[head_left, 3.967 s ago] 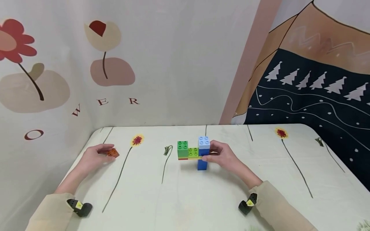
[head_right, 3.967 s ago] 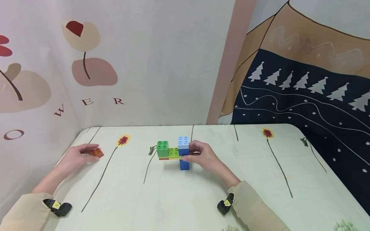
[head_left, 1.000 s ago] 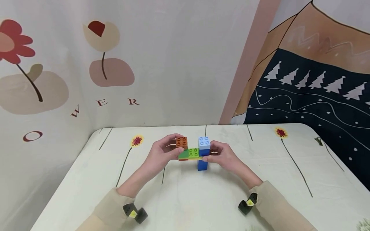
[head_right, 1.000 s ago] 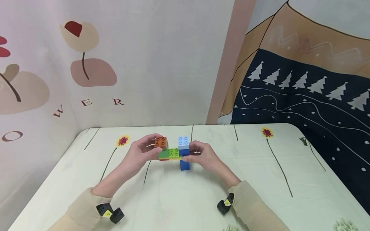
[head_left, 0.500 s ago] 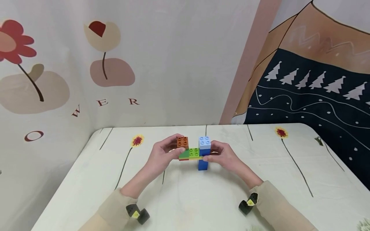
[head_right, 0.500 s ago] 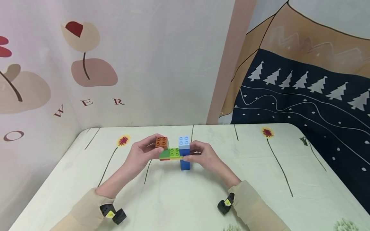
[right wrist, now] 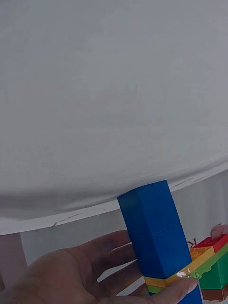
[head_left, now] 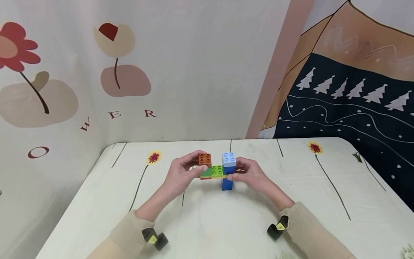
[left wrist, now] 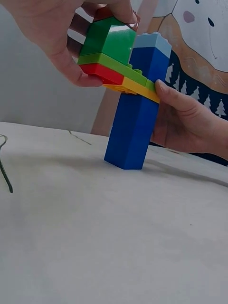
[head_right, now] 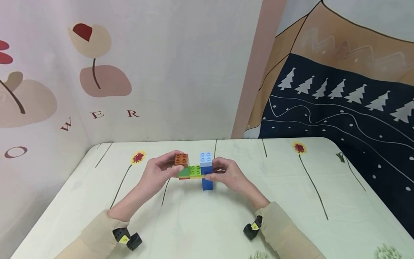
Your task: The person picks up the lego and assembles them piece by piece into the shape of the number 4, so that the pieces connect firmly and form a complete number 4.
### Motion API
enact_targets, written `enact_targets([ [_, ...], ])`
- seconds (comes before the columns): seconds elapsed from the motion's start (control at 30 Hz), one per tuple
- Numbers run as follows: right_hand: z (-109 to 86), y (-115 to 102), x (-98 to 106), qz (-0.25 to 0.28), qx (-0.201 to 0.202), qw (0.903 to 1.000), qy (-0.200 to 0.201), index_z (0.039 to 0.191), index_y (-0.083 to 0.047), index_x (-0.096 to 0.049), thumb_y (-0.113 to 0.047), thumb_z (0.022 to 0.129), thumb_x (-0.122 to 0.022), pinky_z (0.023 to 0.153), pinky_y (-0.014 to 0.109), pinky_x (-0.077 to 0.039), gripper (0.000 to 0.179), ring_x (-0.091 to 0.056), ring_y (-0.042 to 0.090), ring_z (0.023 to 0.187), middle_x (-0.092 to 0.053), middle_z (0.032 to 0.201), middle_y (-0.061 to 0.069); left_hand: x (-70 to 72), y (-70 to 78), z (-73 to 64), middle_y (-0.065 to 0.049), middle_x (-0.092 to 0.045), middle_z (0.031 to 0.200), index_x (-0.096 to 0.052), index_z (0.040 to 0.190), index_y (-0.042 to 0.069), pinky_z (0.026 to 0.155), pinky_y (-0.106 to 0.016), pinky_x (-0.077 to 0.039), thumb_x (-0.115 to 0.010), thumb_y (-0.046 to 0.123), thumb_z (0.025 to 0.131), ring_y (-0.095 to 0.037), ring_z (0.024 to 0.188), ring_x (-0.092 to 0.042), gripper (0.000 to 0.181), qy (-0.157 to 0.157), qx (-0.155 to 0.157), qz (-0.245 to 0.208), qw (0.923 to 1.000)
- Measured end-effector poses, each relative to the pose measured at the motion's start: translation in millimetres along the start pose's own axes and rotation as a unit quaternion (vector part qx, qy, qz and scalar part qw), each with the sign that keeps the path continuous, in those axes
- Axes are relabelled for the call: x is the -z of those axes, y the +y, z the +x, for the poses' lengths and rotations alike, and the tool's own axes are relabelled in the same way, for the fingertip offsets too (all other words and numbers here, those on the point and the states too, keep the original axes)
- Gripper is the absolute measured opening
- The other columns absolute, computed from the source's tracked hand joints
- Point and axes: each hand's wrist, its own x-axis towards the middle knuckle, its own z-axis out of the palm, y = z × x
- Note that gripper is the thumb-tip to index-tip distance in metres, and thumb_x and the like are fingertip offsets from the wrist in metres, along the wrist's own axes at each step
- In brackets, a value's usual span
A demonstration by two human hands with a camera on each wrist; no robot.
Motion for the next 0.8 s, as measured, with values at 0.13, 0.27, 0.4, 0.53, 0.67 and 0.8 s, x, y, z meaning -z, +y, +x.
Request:
enact_targets([
  [0.13,0.3,0.3,0.3,-0.004,0.000,1.0000,0.001,0.120,0.005,-0.065,-0.010,0.090,-0.081,0.086,0.031,-0.057,0.037,-0.067,0.030,0.103,-0.072,0.111,0.014,0.2,-0.3,1.2,-0.016,-0.068,0.122,-0.065,0.137,0.004,0.078,-0.029,-0.060,-0.075,0.004,0.093,-0.029,0.111,-0.064,0.044,0.000,-0.004,-0.001,1.0000],
  [0.27,1.0,2.1,0.8,-0.010,0.000,0.9999,0.001,0.121,0.004,-0.065,-0.012,0.089,-0.082,0.088,0.034,-0.057,0.039,-0.067,0.029,0.104,-0.072,0.113,0.014,0.3,-0.1,1.2,-0.016,-0.068,0.123,-0.065,0.136,0.003,0.078,-0.029,-0.060,-0.075,0.002,0.093,-0.029,0.111,-0.064,0.044,0.002,-0.002,-0.002,1.0000],
  [0.4,2.0,3.4,0.9,-0.011,0.001,0.9999,0.001,0.121,0.003,-0.065,-0.013,0.089,-0.082,0.089,0.034,-0.057,0.040,-0.067,0.029,0.104,-0.072,0.114,0.014,0.6,0.9,0.9,-0.015,-0.068,0.123,-0.066,0.136,0.005,0.079,-0.029,-0.060,-0.075,0.002,0.092,-0.029,0.112,-0.064,0.044,0.002,0.001,-0.006,1.0000],
  [0.53,2.5,3.7,0.6,-0.006,0.003,1.0000,0.001,0.120,0.004,-0.065,-0.013,0.089,-0.082,0.088,0.032,-0.057,0.039,-0.067,0.030,0.104,-0.072,0.113,0.014,1.6,0.7,1.2,-0.014,-0.068,0.124,-0.065,0.136,0.006,0.080,-0.030,-0.060,-0.075,0.003,0.093,-0.030,0.113,-0.064,0.045,-0.003,0.000,-0.006,1.0000],
  [0.67,2.1,3.3,0.1,-0.004,0.003,1.0000,0.002,0.122,0.004,-0.065,-0.012,0.089,-0.082,0.087,0.031,-0.057,0.040,-0.067,0.030,0.105,-0.072,0.113,0.014,2.7,-1.9,2.4,-0.013,-0.066,0.127,-0.063,0.140,0.008,0.082,-0.030,-0.060,-0.075,0.006,0.094,-0.030,0.117,-0.063,0.047,-0.013,0.002,-0.002,0.9999],
  [0.8,0.3,2.3,-0.4,-0.006,0.002,1.0000,0.002,0.125,0.004,-0.065,-0.012,0.090,-0.081,0.088,0.031,-0.057,0.041,-0.067,0.030,0.106,-0.071,0.114,0.015,3.7,-6.5,1.8,-0.012,-0.063,0.131,-0.059,0.144,0.012,0.089,-0.030,-0.058,-0.074,0.008,0.095,-0.029,0.122,-0.061,0.051,-0.030,0.008,0.007,0.9995],
])
